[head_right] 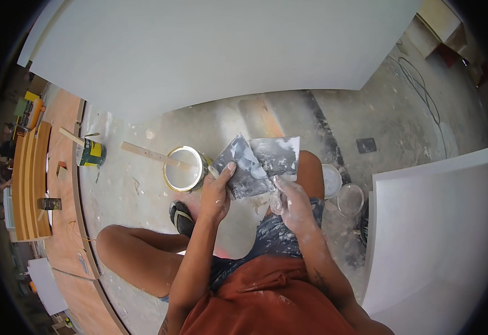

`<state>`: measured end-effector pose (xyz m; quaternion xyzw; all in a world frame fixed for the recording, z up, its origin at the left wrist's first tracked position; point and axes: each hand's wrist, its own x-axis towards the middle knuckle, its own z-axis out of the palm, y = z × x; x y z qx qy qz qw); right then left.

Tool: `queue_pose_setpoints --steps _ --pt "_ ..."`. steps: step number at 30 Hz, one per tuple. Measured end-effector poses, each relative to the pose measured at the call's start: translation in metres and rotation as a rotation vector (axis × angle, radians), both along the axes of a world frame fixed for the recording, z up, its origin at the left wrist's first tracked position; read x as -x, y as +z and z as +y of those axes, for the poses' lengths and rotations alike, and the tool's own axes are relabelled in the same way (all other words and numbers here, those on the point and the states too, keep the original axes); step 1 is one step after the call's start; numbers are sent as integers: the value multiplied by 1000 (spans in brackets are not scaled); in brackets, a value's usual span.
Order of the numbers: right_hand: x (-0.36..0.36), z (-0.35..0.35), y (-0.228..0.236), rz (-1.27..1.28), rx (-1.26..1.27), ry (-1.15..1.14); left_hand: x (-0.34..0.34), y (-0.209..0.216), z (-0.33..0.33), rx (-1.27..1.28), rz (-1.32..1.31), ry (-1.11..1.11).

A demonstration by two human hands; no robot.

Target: The person stirs putty in a container using a wooden stick, scoops it onto putty knives, and applies it onto the surface of a cabinet.

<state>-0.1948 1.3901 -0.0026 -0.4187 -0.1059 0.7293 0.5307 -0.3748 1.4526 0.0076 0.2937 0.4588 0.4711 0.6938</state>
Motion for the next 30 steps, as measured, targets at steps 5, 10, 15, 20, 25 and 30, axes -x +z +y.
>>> queue_pose_setpoints --steps 5,10,15,20,25,30 --pt "-10 -1 -8 -110 -88 209 -1 5 2 78 -152 -6" --pt "-3 -2 15 -418 -100 207 2 12 4 30 -113 50" --pt "-15 -4 26 -616 -118 227 4 14 4 1 -115 51" --pt "-14 -2 14 -625 -218 54 0 13 3 7 -147 35" --pt "-2 20 16 36 -111 -309 -6 2 -6 61 -338 46" --pt "-21 27 -22 1285 -327 -191 8 -3 -9 94 -321 135"
